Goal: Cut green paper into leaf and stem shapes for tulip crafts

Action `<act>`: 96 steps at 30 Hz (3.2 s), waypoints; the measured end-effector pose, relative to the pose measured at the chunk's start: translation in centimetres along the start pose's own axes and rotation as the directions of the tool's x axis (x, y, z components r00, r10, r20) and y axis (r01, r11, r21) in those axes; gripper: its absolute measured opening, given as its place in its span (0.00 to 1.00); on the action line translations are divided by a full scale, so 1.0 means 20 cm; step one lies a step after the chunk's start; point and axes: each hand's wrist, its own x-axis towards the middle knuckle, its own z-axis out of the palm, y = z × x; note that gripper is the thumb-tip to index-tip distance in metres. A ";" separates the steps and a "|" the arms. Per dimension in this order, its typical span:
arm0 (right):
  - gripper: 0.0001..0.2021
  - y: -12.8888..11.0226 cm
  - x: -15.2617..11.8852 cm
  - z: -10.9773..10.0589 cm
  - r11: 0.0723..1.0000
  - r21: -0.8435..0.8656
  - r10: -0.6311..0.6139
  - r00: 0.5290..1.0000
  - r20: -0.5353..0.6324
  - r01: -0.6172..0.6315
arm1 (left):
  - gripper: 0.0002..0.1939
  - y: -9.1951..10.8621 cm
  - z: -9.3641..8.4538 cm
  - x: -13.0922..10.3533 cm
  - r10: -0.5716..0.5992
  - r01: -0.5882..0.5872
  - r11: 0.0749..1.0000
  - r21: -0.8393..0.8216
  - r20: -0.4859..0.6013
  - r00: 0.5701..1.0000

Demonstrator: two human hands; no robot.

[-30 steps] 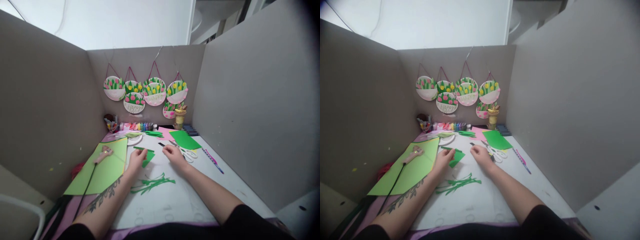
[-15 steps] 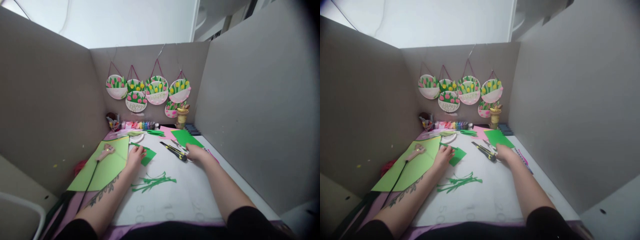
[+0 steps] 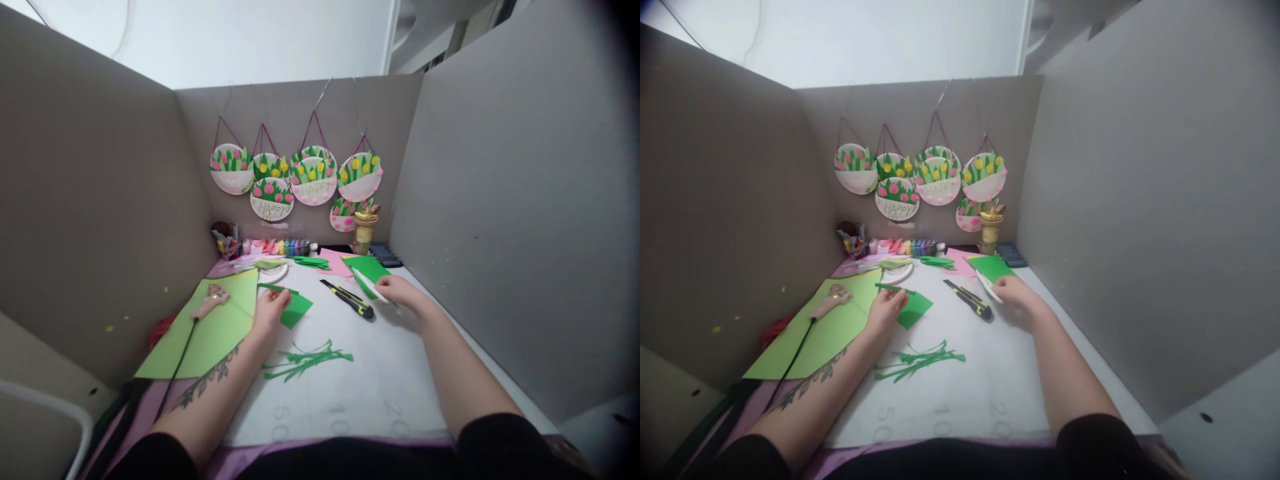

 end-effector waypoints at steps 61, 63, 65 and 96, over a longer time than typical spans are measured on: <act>0.10 -0.35 -0.28 0.47 0.885 0.354 -0.428 0.827 0.365 0.302 | 0.17 0.23 0.22 -0.12 0.046 -0.053 0.991 -0.119 -0.064 0.997; 0.10 -0.35 -0.28 0.47 0.886 0.354 -0.426 0.830 0.360 0.300 | 0.17 0.23 0.22 -0.12 0.051 -0.059 0.992 -0.112 -0.065 0.997; 0.10 -0.36 -0.29 0.47 0.879 0.360 -0.439 0.827 0.350 0.314 | 0.16 0.22 0.22 -0.13 0.058 -0.065 0.992 -0.108 -0.065 0.996; 0.08 -0.33 -0.26 0.50 0.871 0.359 -0.457 0.824 0.335 0.337 | 0.14 0.18 0.22 -0.11 0.142 -0.144 0.989 -0.045 -0.050 0.989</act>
